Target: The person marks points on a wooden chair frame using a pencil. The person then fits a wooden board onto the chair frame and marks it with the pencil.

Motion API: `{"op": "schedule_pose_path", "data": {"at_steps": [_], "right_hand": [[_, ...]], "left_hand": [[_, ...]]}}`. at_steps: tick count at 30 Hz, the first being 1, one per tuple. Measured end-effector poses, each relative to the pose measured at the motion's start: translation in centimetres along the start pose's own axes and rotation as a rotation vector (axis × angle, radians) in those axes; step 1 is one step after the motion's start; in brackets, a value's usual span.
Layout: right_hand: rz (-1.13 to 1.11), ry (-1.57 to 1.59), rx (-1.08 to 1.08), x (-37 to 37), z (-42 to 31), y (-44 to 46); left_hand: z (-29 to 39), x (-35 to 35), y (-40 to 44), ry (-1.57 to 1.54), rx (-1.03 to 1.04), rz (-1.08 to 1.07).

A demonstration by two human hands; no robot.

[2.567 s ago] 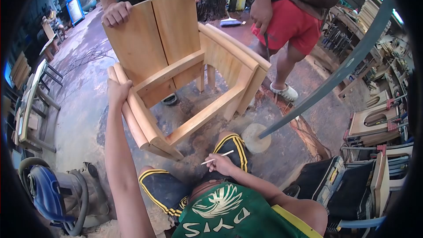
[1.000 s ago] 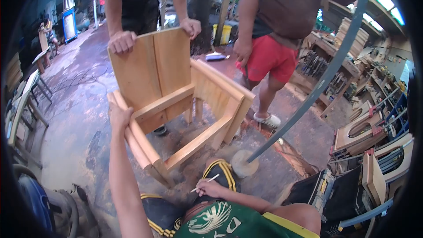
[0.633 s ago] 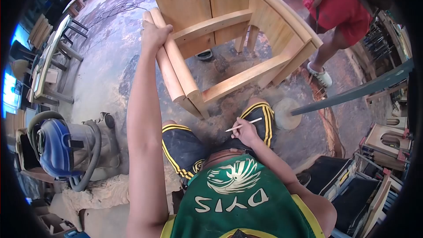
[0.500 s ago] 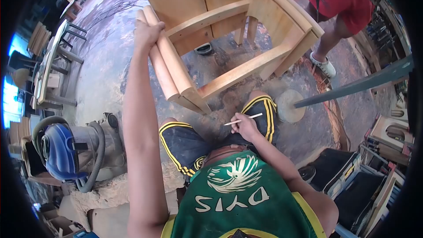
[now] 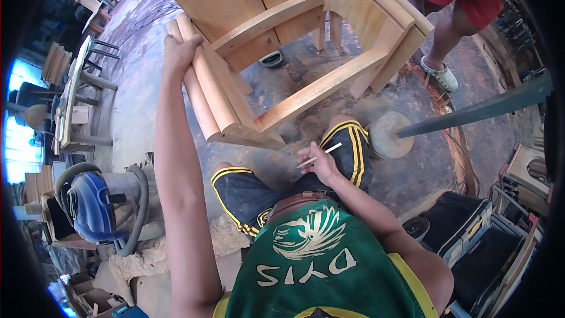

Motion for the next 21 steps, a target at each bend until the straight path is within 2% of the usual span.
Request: {"op": "schedule_pose_path", "data": {"at_steps": [16,21], "right_hand": [[-0.016,0.101,0.001,0.3,0.3,0.6],[-0.005,0.120,0.021,0.2,0.2,0.4]], "left_hand": [[-0.9,0.5,0.6,-0.028,0.010,-0.013],[0.2,0.3,0.0,0.057,0.007,-0.008]]}}
Point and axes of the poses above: each hand's wrist, its own y-axis towards the middle knuckle, its own x-axis out of the palm, z = x × y, the point moved 2 cm from there along y, towards the middle knuckle, and after that the axes turned 12 degrees about x, right-handed, at the moved point
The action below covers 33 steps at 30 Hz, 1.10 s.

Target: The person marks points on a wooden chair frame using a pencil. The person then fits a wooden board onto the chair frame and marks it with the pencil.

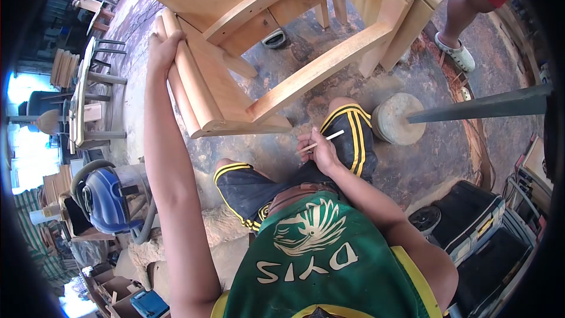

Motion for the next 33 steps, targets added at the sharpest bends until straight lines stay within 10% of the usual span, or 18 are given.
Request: {"op": "schedule_pose_path", "data": {"at_steps": [33], "right_hand": [[-0.004,0.066,-0.067,-1.1,-0.3,-0.6]], "left_hand": [[0.4,0.0,-0.1,0.003,-0.006,-0.011]]}}
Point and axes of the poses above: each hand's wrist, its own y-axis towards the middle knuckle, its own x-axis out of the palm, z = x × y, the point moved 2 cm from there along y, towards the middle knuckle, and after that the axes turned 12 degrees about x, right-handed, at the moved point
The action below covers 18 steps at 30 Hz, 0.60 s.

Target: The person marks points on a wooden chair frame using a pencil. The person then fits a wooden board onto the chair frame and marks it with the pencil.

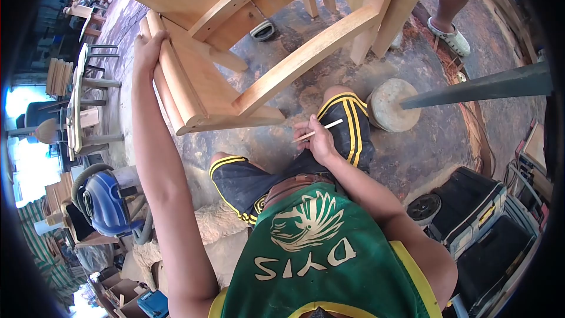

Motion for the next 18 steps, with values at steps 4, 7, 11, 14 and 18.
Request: {"op": "schedule_pose_path", "data": {"at_steps": [4,7,11,14,18], "right_hand": [[0.005,-0.003,0.000,0.23,-0.20,-0.13],[0.003,0.001,-0.002,0.31,-0.17,-0.03],[0.000,-0.003,0.003,0.24,-0.02,0.29],[0.000,-0.008,0.005,0.36,-0.07,0.16],[-0.001,-0.009,-0.001,0.49,-0.17,0.00]], "left_hand": [[-0.05,-0.07,-0.01,0.001,0.002,-0.001],[0.31,-0.10,-0.29,-0.011,0.018,0.005],[0.32,-0.07,-0.27,-0.013,0.013,0.007],[0.17,-0.02,-0.17,-0.008,0.010,0.008],[-0.17,0.03,0.12,0.013,0.020,0.019]]}}
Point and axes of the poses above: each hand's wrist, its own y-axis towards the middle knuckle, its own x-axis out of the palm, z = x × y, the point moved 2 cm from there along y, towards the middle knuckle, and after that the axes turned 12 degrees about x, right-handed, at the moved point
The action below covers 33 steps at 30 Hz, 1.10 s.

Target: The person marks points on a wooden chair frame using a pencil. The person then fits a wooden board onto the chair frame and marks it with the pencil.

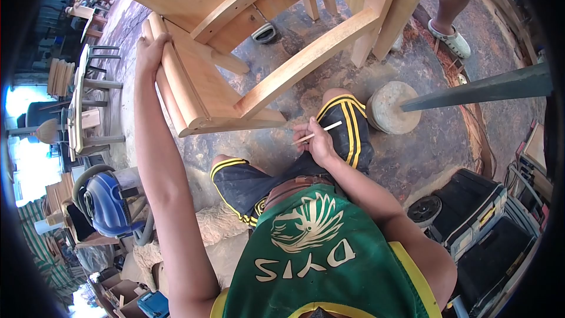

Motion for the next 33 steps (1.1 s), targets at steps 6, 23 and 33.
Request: {"op": "schedule_pose_path", "data": {"at_steps": [6,23,33], "right_hand": [[-0.012,0.004,-0.003,-0.2,0.2,0.3],[-0.006,0.004,-0.002,-0.3,0.5,0.3],[-0.001,0.004,0.010,-0.3,0.4,0.3]], "left_hand": [[0.1,-0.1,-0.1,-0.026,-0.021,-0.019],[-0.3,-0.1,0.0,-0.020,0.006,-0.021],[-2.5,0.0,1.9,-0.106,-0.030,-0.175]]}}
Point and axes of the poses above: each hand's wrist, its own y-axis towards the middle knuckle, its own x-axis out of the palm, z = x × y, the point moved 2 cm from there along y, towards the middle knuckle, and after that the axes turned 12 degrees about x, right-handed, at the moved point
